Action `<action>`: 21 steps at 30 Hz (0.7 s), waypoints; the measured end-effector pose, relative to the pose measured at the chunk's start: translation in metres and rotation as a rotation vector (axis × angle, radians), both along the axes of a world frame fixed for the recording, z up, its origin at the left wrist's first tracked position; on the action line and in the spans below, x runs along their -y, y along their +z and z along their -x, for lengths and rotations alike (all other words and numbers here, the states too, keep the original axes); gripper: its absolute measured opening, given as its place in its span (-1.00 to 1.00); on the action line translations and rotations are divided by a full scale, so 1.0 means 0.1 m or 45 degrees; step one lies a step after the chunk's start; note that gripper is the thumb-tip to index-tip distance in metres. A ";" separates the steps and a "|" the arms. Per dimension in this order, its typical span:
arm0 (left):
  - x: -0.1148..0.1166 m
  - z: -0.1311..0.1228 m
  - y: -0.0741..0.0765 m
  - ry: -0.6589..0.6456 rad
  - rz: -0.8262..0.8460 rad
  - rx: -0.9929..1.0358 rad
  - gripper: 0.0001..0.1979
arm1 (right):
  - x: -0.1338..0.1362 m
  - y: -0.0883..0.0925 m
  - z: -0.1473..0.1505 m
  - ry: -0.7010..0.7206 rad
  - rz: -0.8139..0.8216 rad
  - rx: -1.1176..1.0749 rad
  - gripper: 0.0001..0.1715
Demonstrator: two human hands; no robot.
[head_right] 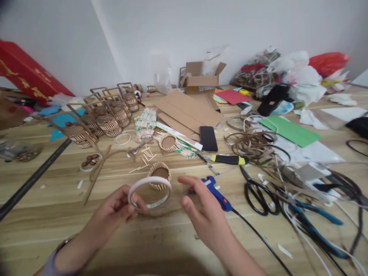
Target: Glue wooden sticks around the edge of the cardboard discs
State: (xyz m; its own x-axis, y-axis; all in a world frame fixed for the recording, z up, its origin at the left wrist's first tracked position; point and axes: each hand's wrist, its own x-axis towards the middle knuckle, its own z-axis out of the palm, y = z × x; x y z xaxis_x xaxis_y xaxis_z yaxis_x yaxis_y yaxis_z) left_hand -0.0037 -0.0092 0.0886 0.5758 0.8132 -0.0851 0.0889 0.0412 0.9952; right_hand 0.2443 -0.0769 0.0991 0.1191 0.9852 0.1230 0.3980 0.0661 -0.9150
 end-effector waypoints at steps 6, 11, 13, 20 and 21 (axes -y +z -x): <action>0.28 -0.05 -0.07 -0.069 0.114 0.068 -0.66 | -0.06 0.03 0.30 0.306 0.325 -0.778 -0.43; 0.39 -0.06 0.07 0.016 -0.073 -0.046 -0.58 | 0.00 -0.02 0.36 0.289 0.439 -1.062 -0.44; 0.43 -0.09 0.11 0.081 -0.162 -0.116 -0.62 | 0.01 -0.02 0.36 0.282 0.456 -1.155 -0.45; 0.51 -0.22 0.08 0.322 -0.293 -0.177 -0.58 | 0.07 -0.06 0.41 0.341 0.509 -1.124 -0.41; 0.51 -0.23 0.07 0.337 -0.274 -0.171 -0.51 | 0.08 -0.07 0.42 0.357 0.520 -1.091 -0.39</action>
State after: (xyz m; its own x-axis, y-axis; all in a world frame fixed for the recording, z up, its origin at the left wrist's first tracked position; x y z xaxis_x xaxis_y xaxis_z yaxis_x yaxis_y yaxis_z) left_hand 0.0189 -0.0599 0.0957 0.3384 0.9400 0.0437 0.2334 -0.1289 0.9638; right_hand 0.2028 -0.0847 0.0921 -0.2353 0.9389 -0.2513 -0.3914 -0.3282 -0.8597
